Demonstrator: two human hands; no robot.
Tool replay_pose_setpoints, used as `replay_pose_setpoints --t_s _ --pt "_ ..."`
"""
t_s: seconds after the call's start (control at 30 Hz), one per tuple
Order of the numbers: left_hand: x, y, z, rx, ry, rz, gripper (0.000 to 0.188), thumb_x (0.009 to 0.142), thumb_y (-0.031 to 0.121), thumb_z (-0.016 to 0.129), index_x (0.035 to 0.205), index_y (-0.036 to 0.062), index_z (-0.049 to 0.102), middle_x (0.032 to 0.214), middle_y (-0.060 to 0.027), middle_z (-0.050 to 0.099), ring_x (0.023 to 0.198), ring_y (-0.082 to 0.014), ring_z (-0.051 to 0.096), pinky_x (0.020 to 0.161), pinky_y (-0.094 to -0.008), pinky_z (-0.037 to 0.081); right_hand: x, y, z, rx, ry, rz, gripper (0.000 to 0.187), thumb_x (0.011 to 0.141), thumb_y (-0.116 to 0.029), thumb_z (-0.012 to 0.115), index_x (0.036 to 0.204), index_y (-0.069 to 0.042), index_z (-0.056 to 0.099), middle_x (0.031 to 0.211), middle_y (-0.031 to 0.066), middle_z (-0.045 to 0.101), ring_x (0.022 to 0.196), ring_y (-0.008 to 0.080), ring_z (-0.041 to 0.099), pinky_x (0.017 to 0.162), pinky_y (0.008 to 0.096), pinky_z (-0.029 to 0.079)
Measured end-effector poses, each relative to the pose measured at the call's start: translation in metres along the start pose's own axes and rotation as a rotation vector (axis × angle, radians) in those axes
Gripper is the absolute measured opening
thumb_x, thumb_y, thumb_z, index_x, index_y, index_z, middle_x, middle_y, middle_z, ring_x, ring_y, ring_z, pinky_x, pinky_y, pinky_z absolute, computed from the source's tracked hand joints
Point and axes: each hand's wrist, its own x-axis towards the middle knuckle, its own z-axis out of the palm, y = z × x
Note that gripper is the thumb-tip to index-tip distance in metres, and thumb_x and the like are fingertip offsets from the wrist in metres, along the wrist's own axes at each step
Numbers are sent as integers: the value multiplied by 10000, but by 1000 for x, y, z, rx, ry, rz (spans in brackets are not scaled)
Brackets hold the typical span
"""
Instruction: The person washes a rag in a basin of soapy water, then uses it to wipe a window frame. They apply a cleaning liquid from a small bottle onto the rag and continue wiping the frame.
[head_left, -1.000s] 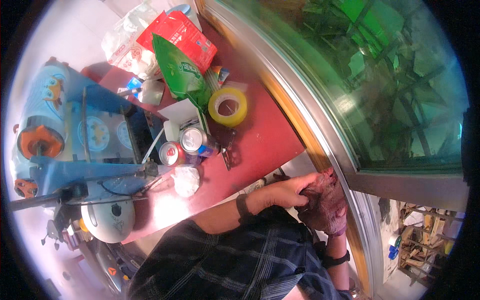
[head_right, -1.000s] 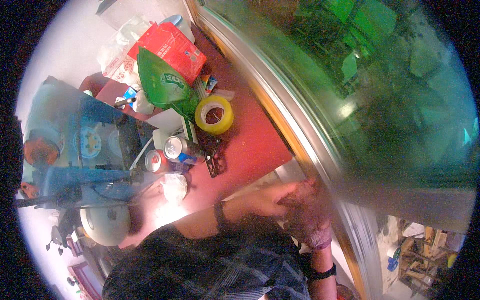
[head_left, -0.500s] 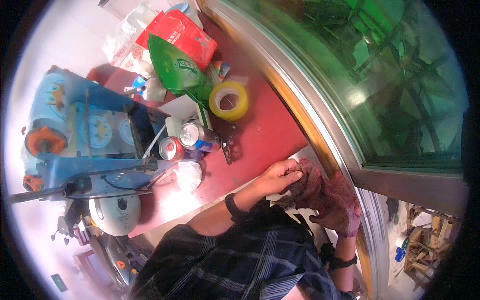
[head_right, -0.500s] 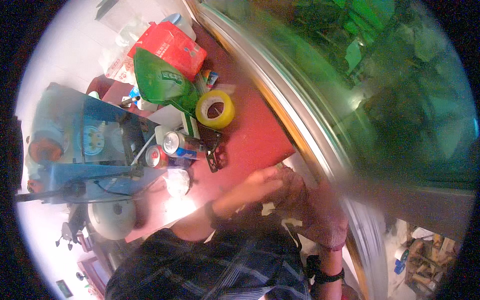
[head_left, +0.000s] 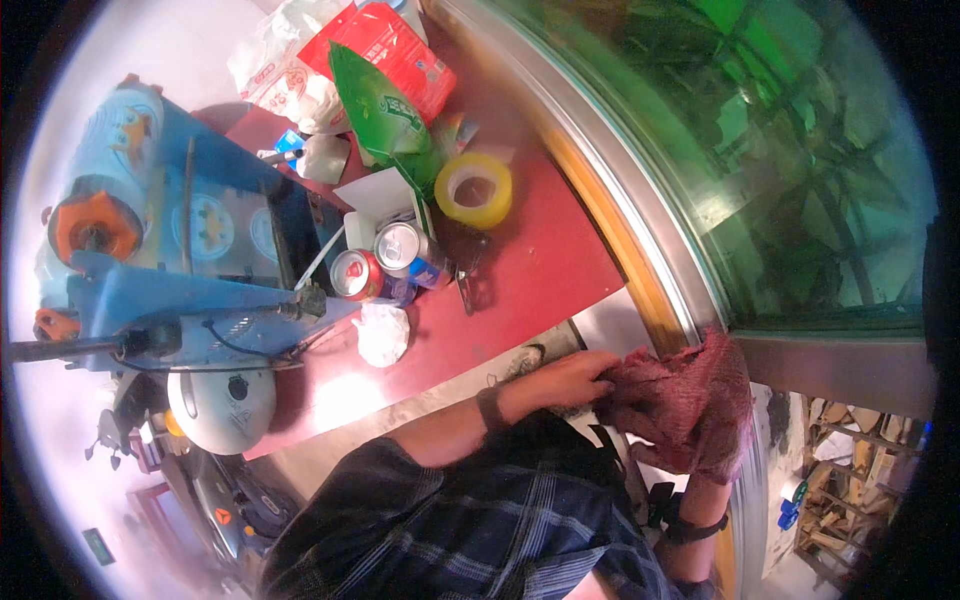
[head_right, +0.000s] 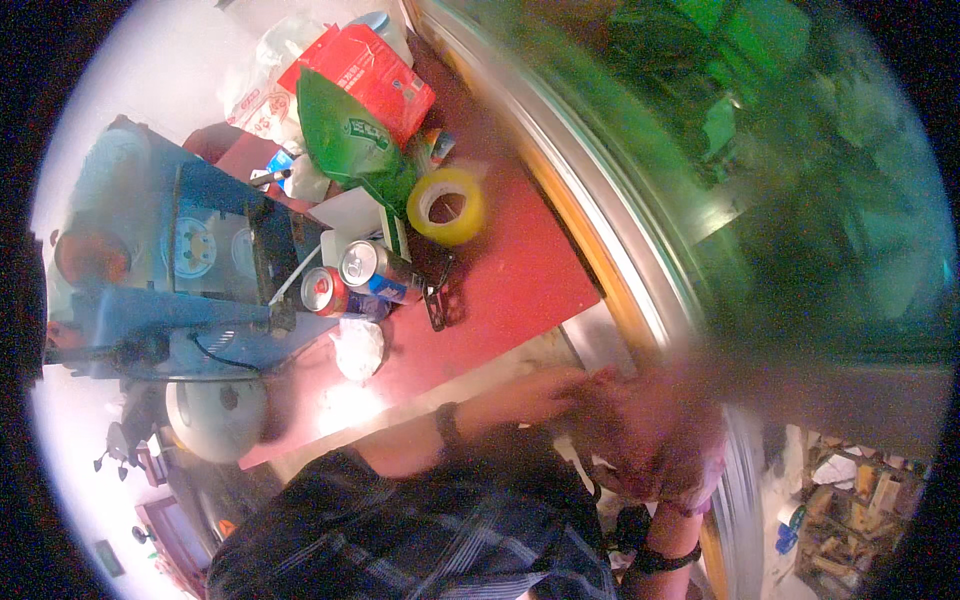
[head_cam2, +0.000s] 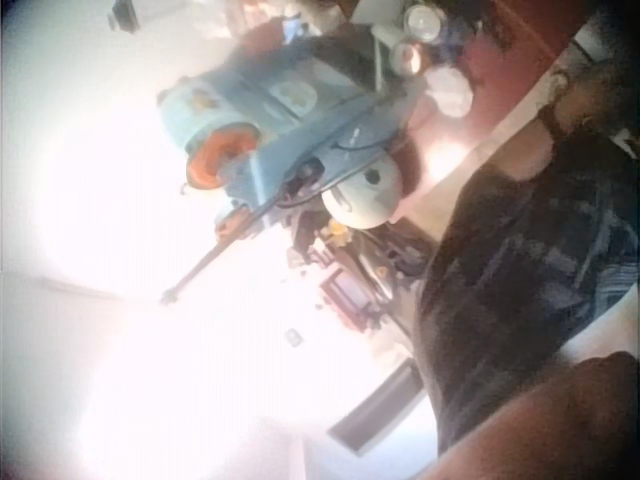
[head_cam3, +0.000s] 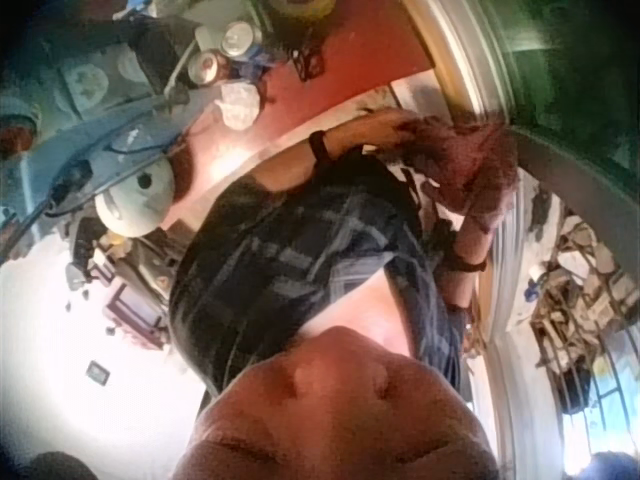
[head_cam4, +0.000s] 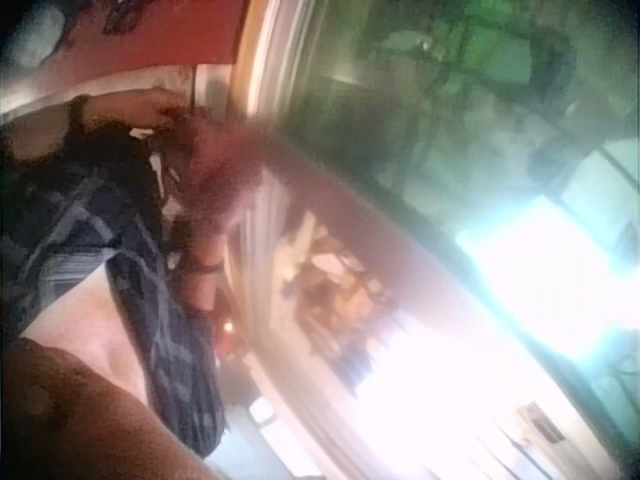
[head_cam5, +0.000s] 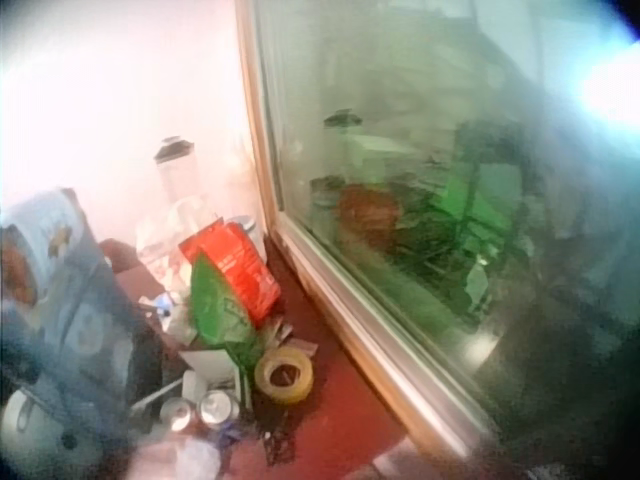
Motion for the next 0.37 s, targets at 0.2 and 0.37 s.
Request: replay_pose_setpoints --t_s 0.2,0.37 --pt "17 31 15 -314 -55 350 551 747 89 763 1253 33 553 1202 -162 613 1176 -309 568 988 -395 460 -16 -34 8 -153 -196 -230 591 785 -352 726 1325 -176 564 1322 68 589 1245 287 532 1058 400 416" --pt "26 6 30 -19 21 441 698 623 129 862 1245 45 559 1201 -149 602 1186 -299 550 1001 -398 449 -87 25 43 -773 -160 -319 613 749 -383 757 1300 -179 580 1324 55 590 1227 262 550 1054 429 421"
